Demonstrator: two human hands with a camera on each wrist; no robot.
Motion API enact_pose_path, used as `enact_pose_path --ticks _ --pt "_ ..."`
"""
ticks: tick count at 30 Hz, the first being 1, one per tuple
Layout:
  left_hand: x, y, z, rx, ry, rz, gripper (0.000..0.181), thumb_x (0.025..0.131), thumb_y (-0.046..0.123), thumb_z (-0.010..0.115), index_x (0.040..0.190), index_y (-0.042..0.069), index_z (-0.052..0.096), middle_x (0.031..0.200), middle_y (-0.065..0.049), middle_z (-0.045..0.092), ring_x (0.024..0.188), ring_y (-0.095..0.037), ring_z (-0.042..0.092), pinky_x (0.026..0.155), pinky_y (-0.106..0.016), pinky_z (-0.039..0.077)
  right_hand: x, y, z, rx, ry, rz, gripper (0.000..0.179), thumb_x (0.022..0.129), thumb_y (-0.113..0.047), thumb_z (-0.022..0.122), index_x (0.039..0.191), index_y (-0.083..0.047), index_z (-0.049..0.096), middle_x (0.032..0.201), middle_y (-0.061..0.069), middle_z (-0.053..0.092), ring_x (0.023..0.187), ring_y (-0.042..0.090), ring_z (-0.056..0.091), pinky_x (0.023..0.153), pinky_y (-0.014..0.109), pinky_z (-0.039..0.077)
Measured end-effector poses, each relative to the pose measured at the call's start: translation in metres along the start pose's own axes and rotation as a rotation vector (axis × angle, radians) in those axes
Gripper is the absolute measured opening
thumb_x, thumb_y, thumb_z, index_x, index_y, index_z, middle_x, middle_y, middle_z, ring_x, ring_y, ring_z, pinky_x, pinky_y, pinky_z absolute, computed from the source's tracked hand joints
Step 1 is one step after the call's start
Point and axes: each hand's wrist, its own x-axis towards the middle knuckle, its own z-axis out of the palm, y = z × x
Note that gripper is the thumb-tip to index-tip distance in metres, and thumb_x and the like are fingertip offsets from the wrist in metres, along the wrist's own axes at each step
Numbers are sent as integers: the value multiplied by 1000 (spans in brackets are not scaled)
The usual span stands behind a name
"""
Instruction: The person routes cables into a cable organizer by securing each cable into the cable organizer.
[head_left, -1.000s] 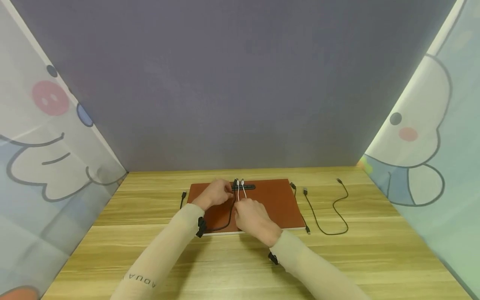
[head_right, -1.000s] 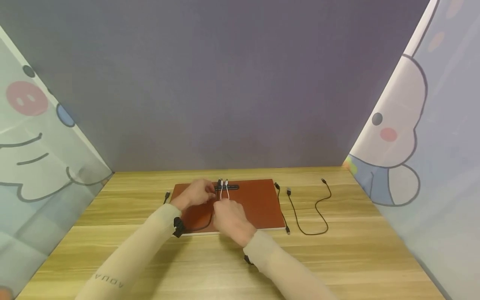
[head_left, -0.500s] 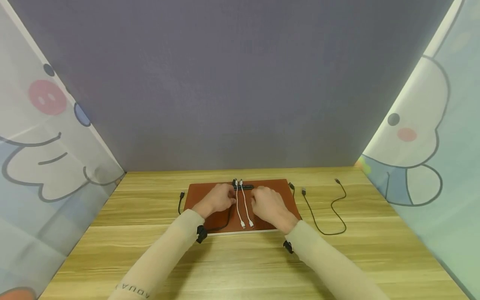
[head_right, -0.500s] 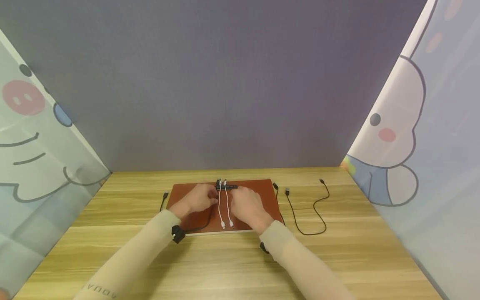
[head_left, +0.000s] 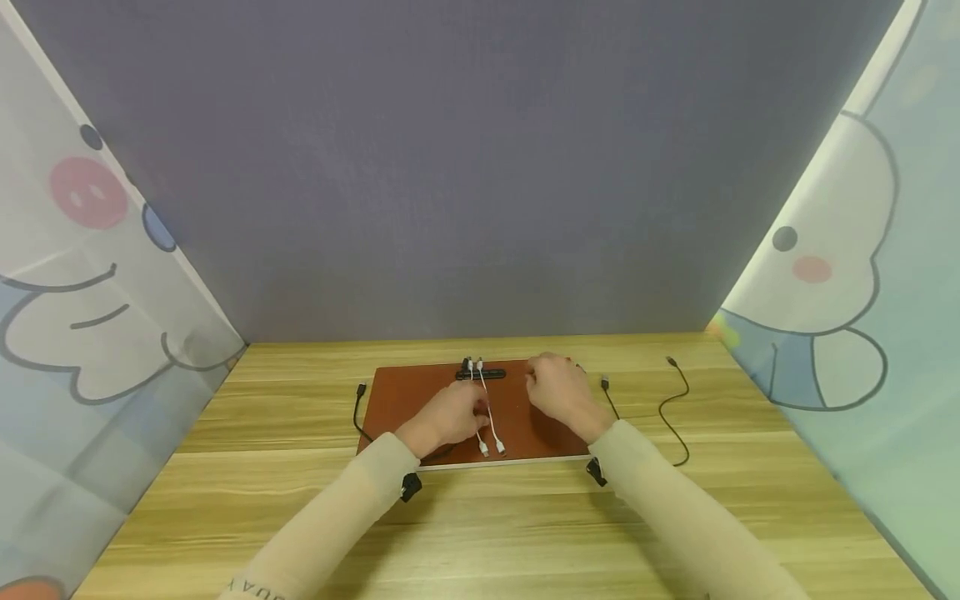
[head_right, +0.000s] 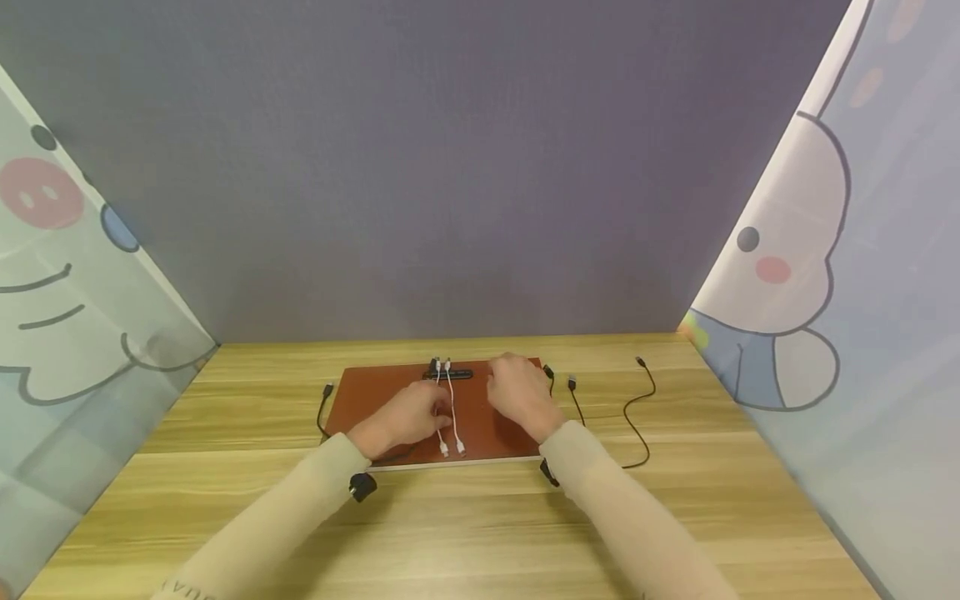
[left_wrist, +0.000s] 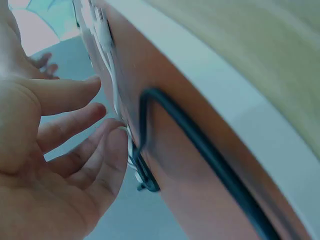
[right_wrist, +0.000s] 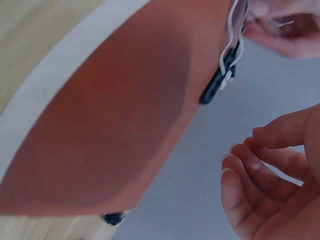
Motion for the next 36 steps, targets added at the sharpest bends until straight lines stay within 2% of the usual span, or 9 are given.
enact_pose_path --ticks 5,10,15,22,29,33,36 --pt "-7 11 6 76 -27 48 6 93 16 76 99 15 73 95 1 63 86 -15 60 72 -32 52 5 18 -4 -7 -36 50 13 97 -10 63 102 -3 74 96 11 68 72 19 59 59 34 49" --pt "-13 17 11 131 -27 98 6 95 13 73 102 14 74 94 2 65 86 -13 62 69 -27 52 10 41 -5 -15 -41 82 13 98 -12 63 100 -3 73 96 11 68 76 22 61 62 38 52" --pt "-17 20 12 167 -54 148 11 97 8 70 103 14 76 99 3 69 93 -14 65 74 -26 54 13 59 -8 -32 -47 87 15 99 -11 62 102 0 72 99 13 70 79 26 65 64 42 54" --pt "-20 25 12 226 -68 203 17 93 3 73 103 16 77 101 4 69 97 -13 65 81 -25 54 19 75 -10 -21 -99 110 21 101 -10 58 112 3 71 110 19 69 93 33 66 75 47 55" --pt "-27 30 14 259 -106 211 19 95 10 72 111 17 76 103 3 64 93 -12 61 76 -22 52 26 92 -4 14 -176 135 29 102 -8 53 123 6 66 125 25 64 110 41 63 88 55 53" --pt "-32 31 15 298 -106 214 19 96 12 71 113 18 75 103 4 62 94 -12 59 76 -22 52 28 97 -3 20 -206 158 32 100 -5 52 127 7 64 132 27 60 120 45 58 95 59 49" --pt "-35 32 16 310 -102 208 18 96 12 71 113 17 75 104 4 62 95 -13 59 78 -23 53 27 98 -3 8 -219 173 28 99 -4 52 121 5 68 128 25 63 115 42 61 92 56 52"
